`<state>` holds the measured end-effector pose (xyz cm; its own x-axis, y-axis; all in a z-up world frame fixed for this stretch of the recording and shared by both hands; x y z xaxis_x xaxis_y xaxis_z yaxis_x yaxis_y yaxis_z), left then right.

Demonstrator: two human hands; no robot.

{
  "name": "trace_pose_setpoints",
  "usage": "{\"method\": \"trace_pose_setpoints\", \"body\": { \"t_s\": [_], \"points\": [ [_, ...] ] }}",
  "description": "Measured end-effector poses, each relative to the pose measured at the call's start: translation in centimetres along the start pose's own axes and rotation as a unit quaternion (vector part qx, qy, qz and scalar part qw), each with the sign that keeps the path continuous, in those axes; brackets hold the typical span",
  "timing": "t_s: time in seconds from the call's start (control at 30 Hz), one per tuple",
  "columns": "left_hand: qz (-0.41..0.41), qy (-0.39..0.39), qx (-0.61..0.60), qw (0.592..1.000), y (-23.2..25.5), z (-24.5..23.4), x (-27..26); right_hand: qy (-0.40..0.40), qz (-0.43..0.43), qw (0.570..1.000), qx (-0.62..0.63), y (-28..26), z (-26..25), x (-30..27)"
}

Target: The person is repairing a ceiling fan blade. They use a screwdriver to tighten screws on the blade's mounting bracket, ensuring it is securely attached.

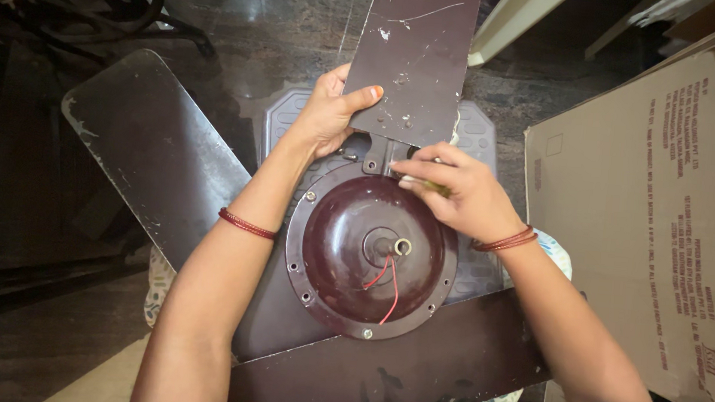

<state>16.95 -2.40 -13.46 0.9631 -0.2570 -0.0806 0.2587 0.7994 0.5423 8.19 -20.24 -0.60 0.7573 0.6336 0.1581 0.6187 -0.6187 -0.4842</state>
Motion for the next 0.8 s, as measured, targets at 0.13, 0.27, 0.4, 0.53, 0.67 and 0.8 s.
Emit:
{"method": "trace_pose_setpoints", "body": {
  "t_s": [0.13, 0.27, 0.4, 0.53, 0.67, 0.8],
  "points": [
    [-0.003, 0.0, -0.003, 1.0, 0.0, -0.1, -0.1, -0.011, -0.033, 0.998, -0.05, -0.5, 0.0, 0.3],
    [-0.01, 0.003, -0.002, 1.0, 0.0, -0.1, -0.1, 0.007, -0.043, 0.998, -0.049, -0.5, -0.3, 0.5],
    [-0.01, 0.014, 0.015, 1.0, -0.1, -0.1, 0.0, 0.001, -0.069, 0.989, -0.129, -0.6, -0.4, 0.7],
    [-0.003, 0.003, 0.017, 1.0, 0.1, 0.1, -0.1, 0.004, -0.101, 0.98, -0.172, -1.4, -0.4, 1.0],
    [0.0, 0.004, 0.015, 1.0, 0.1, 0.1, -0.1, 0.005, -0.096, 0.974, -0.204, -1.7, -0.3, 1.1],
    [0.004, -0.002, 0.018, 1.0, 0.1, 0.2, -0.1, 0.007, -0.072, 0.973, -0.219, -1.6, 0.0, 0.9]
  ]
}}
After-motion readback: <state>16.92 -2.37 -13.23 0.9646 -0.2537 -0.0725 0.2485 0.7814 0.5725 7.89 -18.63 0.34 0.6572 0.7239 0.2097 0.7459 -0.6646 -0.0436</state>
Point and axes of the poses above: each hand's wrist, its own x-axis towards the middle knuckle, its own z-axis out of the palm, y = z × x, the point moved 6 cm from there along x, towards the middle knuckle, and after that the axes turned 12 degrees about -x, right-handed, at the moved point
